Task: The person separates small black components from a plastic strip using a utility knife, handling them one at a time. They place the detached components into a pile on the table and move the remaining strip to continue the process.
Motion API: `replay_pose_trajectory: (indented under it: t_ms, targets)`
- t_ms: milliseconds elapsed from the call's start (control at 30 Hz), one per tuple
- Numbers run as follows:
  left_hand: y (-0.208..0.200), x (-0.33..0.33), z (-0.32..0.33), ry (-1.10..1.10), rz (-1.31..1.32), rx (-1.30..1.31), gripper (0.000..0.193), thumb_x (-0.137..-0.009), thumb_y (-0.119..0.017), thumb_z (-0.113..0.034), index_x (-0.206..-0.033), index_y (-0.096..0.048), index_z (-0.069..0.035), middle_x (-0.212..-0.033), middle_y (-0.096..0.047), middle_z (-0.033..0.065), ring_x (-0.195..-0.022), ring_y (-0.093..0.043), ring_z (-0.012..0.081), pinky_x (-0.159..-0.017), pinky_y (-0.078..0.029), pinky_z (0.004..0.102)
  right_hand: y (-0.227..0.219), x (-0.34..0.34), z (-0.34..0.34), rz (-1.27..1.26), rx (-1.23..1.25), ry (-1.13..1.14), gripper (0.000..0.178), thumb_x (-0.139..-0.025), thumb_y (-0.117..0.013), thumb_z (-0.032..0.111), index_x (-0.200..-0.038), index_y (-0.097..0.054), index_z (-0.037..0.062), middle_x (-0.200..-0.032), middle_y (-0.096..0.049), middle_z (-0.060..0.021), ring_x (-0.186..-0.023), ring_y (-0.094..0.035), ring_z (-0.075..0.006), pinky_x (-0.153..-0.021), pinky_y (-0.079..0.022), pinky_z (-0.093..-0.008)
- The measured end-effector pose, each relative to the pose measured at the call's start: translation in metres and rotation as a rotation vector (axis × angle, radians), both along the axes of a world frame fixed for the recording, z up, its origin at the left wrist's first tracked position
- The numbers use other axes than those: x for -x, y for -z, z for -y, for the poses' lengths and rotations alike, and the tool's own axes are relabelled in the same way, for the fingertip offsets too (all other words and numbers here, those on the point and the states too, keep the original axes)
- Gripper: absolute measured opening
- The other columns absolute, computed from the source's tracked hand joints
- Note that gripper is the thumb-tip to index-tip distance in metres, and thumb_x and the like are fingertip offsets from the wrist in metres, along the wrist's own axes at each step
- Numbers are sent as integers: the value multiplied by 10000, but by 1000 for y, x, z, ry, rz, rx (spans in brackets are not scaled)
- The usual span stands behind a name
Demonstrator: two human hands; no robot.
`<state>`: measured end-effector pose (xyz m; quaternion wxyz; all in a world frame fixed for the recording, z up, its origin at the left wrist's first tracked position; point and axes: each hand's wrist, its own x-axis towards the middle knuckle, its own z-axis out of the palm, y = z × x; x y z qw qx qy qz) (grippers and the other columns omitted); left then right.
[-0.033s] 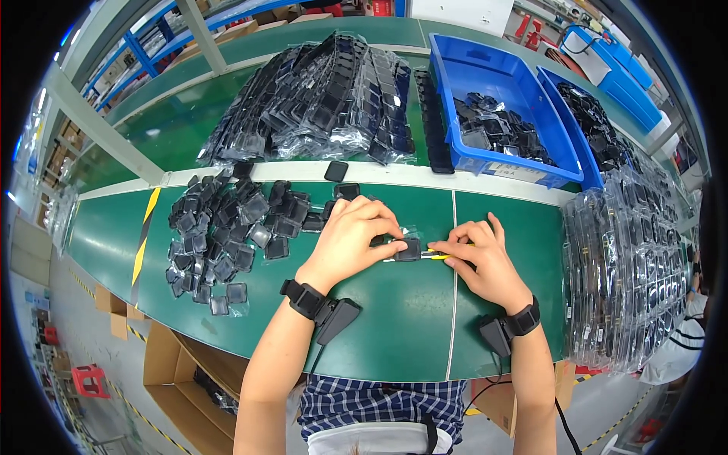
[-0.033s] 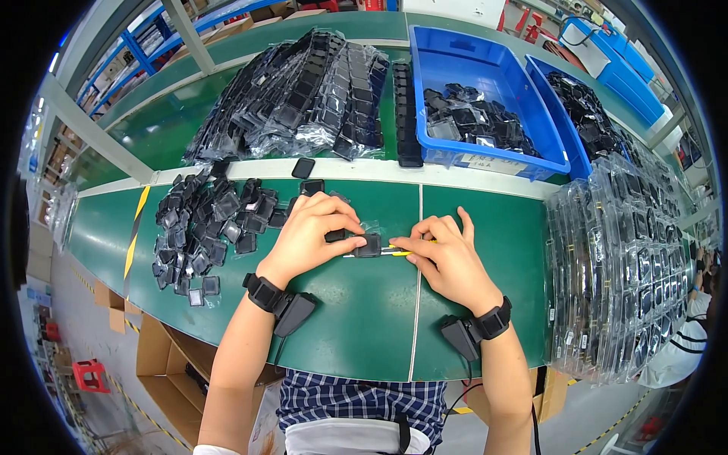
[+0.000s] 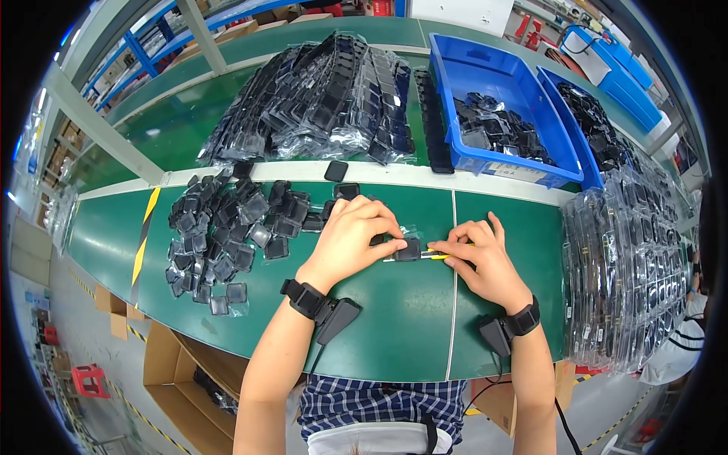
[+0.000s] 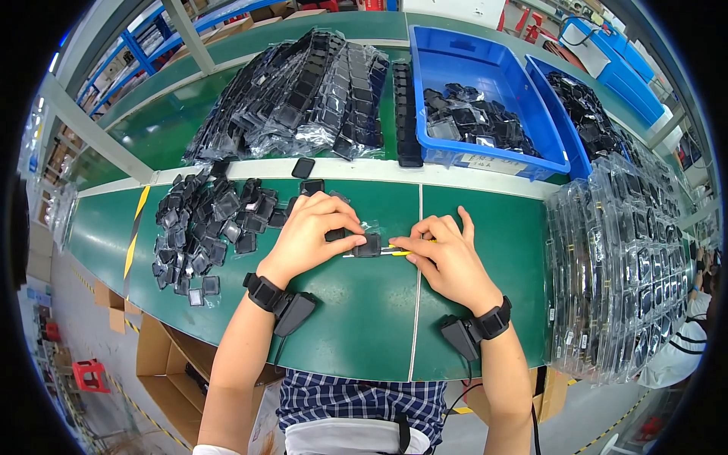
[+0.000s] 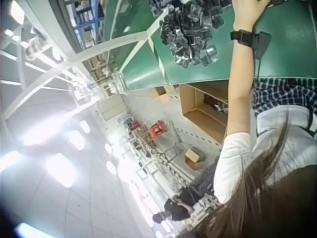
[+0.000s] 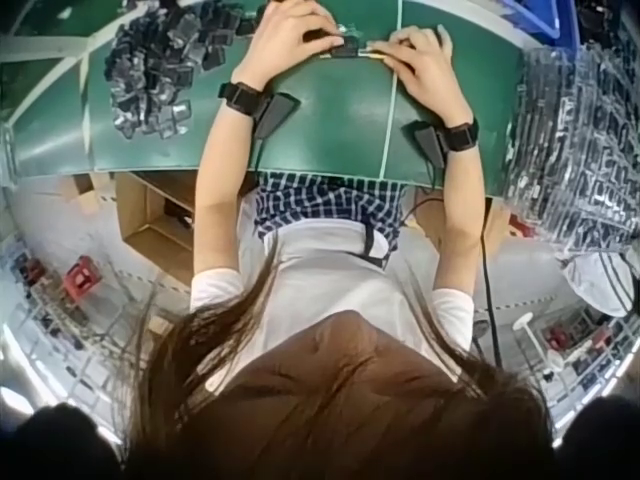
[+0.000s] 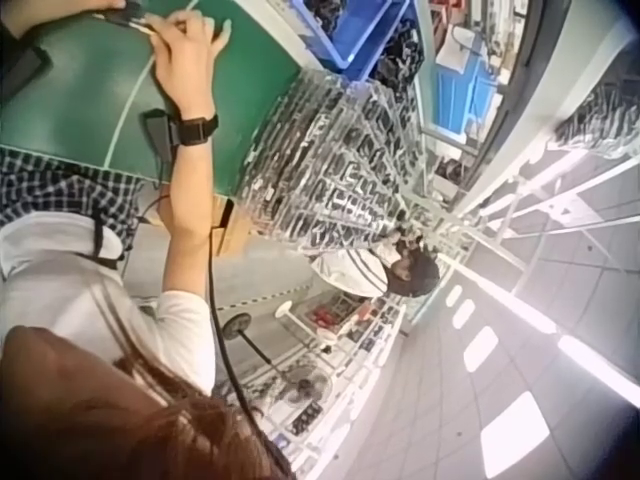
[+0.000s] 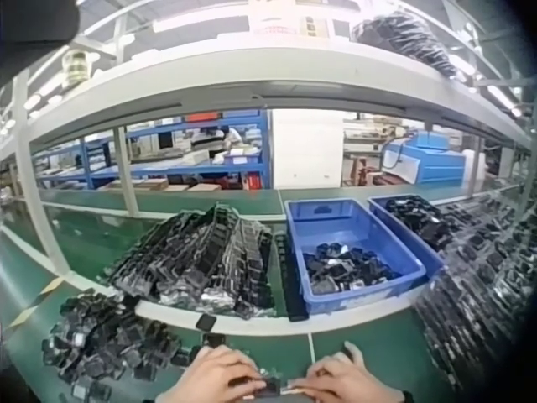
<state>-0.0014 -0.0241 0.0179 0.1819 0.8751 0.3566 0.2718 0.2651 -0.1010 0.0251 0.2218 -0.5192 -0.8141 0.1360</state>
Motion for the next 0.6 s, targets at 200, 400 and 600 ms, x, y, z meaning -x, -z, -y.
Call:
replay_pose_trajectory:
  t_ms: [200, 400, 600]
  targets:
    - [-1, -1, -1, -6, -15, 29, 149, -814, -852, -283, -873, -788, -162, -992, -707, -64, -955, -571, 173, -857, -370, 344, 7, 7, -11, 6, -50, 15, 318, -891, -739, 66, -1144, -793, 252, -1046, -582, 30, -1081, -572, -194, -1230, -175, -617]
    - [-4, -2, -5, 6, -44, 34, 153, -810, -853, -288, -859, -785, -160, -990, -707, -67, -960, -565, 175, -867, -363, 348, 11, 1, -28, -55, -18, -40, 300, -921, -711, 79, -1135, -795, 271, -1100, -598, 35, -1160, -569, -207, -1238, -171, -598]
    - [-7, 1, -2, 11, -55, 18, 124, -850, -818, -273, -925, -784, -181, -1057, -700, -58, -1007, -563, 181, -896, -366, 363, -5, -41, -21, -38, 81, -13, 323, -914, -706, 47, -1163, -786, 237, -1118, -604, 14, -1166, -571, -214, -1221, -204, -557]
